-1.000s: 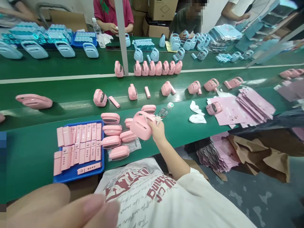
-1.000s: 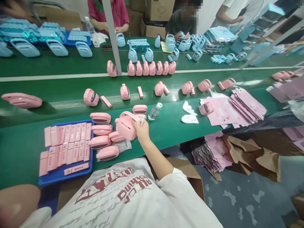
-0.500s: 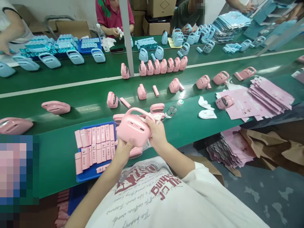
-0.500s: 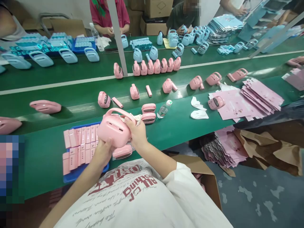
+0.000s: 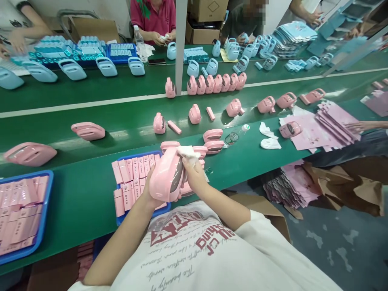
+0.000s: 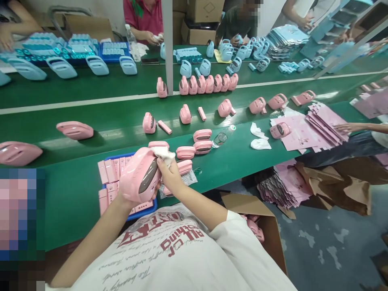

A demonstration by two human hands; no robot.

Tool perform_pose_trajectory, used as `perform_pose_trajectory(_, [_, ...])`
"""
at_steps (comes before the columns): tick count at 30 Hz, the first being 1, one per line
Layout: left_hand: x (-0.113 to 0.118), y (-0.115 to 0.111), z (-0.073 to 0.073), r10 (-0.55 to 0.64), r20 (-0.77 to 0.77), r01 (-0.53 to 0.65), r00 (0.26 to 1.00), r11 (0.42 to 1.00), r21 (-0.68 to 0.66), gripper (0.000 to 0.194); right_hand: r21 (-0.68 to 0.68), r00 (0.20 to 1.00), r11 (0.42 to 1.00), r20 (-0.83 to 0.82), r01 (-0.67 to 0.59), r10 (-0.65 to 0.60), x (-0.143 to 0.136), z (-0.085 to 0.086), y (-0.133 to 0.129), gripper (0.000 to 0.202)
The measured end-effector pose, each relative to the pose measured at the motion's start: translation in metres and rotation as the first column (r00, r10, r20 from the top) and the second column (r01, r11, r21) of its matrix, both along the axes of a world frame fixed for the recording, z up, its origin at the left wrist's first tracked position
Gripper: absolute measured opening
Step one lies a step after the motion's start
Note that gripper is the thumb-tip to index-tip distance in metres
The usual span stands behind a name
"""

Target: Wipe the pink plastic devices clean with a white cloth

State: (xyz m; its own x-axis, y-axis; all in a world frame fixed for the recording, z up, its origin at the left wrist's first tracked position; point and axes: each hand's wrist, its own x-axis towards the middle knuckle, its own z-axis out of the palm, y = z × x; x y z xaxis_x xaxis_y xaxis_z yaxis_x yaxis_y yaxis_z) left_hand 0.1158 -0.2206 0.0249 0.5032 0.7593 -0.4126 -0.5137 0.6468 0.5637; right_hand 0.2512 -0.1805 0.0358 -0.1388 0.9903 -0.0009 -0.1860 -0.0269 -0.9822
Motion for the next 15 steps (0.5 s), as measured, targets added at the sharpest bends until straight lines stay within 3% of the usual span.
perform_pose_trajectory(3, [0.003, -0.002, -0.005, -0.168, 0.138, 0.172, 0.976, 0.985, -0.015, 0.083, -0.165, 0.97, 0.963, -0.148, -0.214, 0.19, 0.007, 0.004, 0.013, 0.054])
perform_pose_trajectory(5, [0.012, -0.003, -0.006, -0.173, 0.172, 0.18, 0.97, 0.983, -0.025, 0.085, -0.231, 0.95, 0.927, -0.174, -0.294, 0.258, 0.014, 0.009, 0.023, 0.044])
perform_pose_trajectory(8, [0.029, -0.001, 0.001, -0.116, 0.062, 0.12, 0.991, 0.99, -0.069, 0.085, -0.269, 0.962, 0.925, -0.117, -0.269, 0.245, 0.025, 0.015, 0.036, 0.03])
perform_pose_trajectory(11, [0.044, 0.003, 0.012, 0.104, -0.188, -0.104, 0.977, 0.995, 0.011, 0.069, -0.253, 0.981, 0.948, -0.045, -0.195, 0.19, 0.039, 0.015, 0.048, 0.022])
perform_pose_trajectory(13, [0.049, 0.005, 0.015, 0.33, -0.309, -0.285, 0.892, 0.941, 0.182, 0.062, -0.242, 0.991, 0.961, -0.027, -0.136, 0.133, 0.048, 0.012, 0.055, 0.018])
perform_pose_trajectory(15, [0.052, 0.005, 0.014, 0.478, -0.389, -0.342, 0.788, 0.864, 0.37, 0.066, -0.221, 0.995, 0.97, -0.011, -0.099, 0.099, 0.057, 0.008, 0.062, 0.017])
